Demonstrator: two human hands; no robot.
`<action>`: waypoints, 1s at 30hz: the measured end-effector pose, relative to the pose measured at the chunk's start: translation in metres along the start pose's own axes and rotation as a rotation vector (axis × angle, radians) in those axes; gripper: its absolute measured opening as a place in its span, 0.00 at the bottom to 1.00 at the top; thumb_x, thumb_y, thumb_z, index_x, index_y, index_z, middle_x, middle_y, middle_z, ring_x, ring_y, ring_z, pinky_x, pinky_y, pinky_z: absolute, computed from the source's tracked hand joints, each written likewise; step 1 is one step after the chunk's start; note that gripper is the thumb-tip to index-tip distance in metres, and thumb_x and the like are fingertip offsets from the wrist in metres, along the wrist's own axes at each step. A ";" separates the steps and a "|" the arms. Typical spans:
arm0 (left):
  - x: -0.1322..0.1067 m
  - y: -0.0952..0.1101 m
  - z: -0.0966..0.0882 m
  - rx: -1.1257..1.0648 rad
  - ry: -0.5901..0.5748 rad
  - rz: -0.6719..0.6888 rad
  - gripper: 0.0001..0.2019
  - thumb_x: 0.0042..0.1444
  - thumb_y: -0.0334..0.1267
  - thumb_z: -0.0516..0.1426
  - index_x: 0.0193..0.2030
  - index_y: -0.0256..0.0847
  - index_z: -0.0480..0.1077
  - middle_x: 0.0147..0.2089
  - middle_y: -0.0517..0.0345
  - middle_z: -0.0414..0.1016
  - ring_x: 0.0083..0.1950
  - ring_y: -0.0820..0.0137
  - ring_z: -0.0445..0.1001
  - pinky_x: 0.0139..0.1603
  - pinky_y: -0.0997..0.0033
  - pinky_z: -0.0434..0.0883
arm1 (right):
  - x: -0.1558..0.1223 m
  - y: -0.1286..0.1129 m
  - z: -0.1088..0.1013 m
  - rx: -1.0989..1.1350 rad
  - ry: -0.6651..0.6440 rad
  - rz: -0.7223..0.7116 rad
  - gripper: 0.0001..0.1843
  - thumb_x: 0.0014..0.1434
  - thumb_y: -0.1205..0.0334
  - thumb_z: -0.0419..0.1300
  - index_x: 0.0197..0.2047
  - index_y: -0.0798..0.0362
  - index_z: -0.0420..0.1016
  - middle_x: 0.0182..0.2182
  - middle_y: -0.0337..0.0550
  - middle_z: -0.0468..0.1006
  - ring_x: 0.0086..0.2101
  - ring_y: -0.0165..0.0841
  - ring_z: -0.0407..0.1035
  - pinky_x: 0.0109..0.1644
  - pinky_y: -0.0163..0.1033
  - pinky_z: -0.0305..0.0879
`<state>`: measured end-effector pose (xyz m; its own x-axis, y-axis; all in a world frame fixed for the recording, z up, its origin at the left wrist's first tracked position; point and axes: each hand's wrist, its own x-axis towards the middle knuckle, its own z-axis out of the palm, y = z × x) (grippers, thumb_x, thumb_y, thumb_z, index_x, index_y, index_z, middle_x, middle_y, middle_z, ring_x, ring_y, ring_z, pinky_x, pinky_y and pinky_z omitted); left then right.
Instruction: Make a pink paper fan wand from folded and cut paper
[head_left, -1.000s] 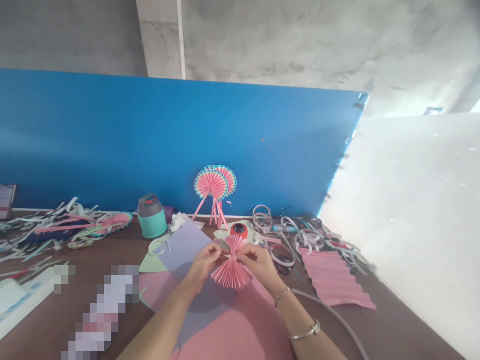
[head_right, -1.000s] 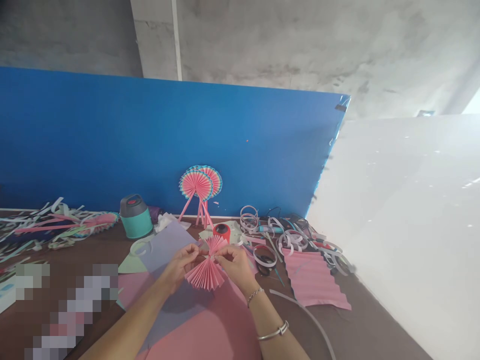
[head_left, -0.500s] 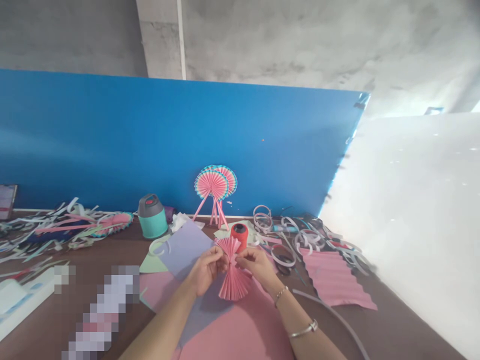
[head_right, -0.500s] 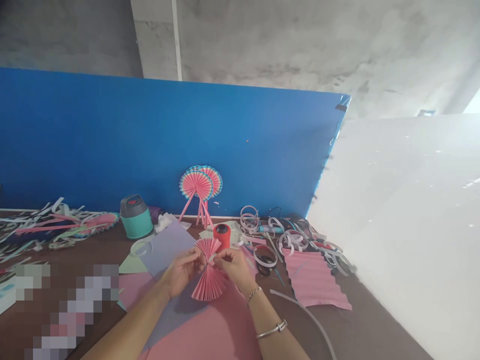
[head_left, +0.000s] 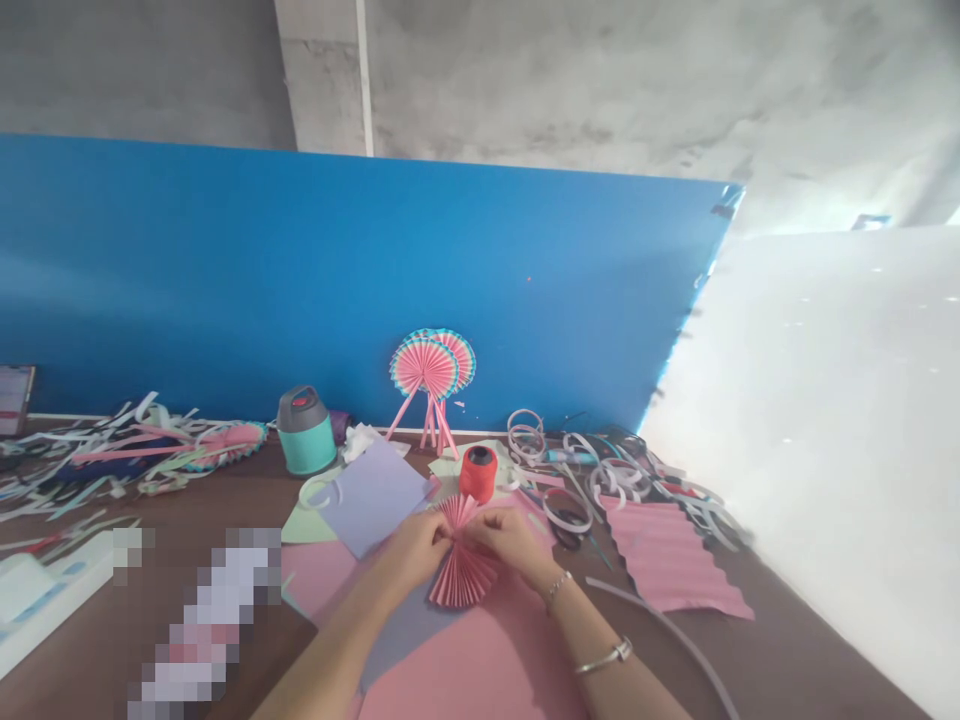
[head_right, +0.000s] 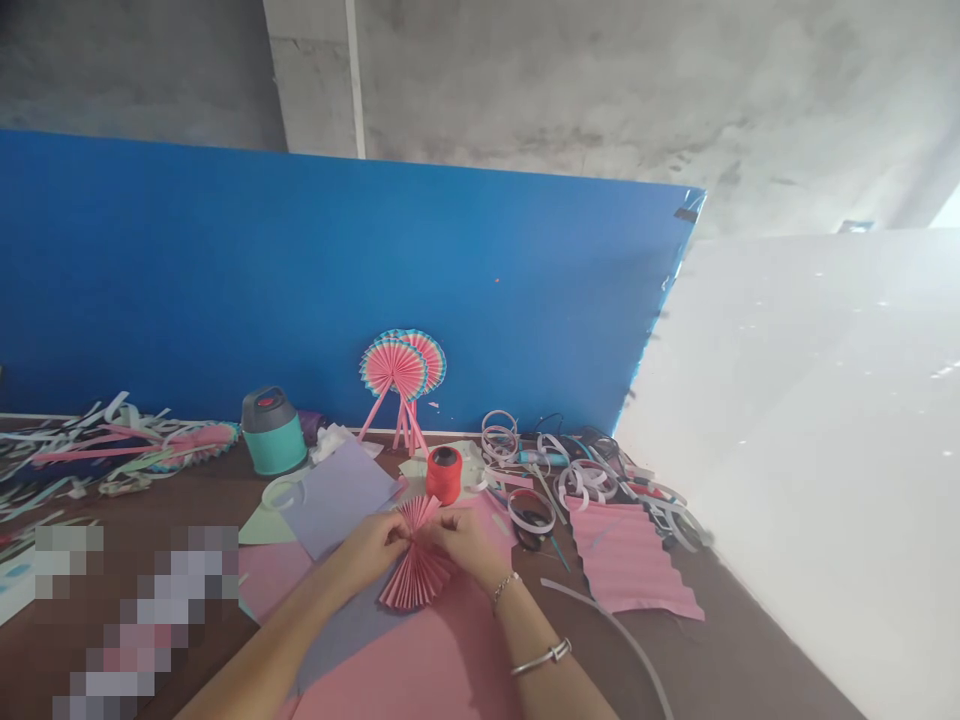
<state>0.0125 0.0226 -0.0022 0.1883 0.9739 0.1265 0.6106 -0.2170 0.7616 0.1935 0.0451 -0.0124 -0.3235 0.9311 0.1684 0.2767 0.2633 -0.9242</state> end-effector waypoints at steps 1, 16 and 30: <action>0.000 0.000 0.000 0.005 0.001 0.005 0.09 0.46 0.26 0.53 0.24 0.41 0.71 0.25 0.59 0.72 0.28 0.68 0.68 0.32 0.71 0.58 | 0.000 0.001 0.000 0.001 -0.014 0.012 0.18 0.53 0.53 0.59 0.17 0.54 0.71 0.14 0.33 0.65 0.18 0.25 0.58 0.21 0.30 0.53; 0.002 0.001 0.000 -0.008 0.044 -0.036 0.07 0.45 0.26 0.54 0.22 0.41 0.66 0.29 0.59 0.69 0.30 0.69 0.65 0.33 0.71 0.56 | 0.001 -0.013 -0.001 -0.111 0.067 0.011 0.12 0.49 0.68 0.56 0.17 0.50 0.64 0.16 0.35 0.68 0.21 0.31 0.62 0.26 0.34 0.57; 0.001 0.010 -0.015 -0.514 -0.255 -0.534 0.19 0.41 0.53 0.63 0.21 0.42 0.61 0.16 0.68 0.61 0.13 0.83 0.43 0.19 0.74 0.37 | -0.004 -0.012 0.012 -0.213 0.014 -0.195 0.12 0.53 0.65 0.55 0.19 0.51 0.67 0.22 0.38 0.69 0.27 0.31 0.63 0.31 0.34 0.57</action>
<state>0.0068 0.0227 0.0151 0.1778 0.8790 -0.4424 0.2473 0.3953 0.8847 0.1802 0.0347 -0.0060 -0.3771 0.8608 0.3418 0.3952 0.4833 -0.7812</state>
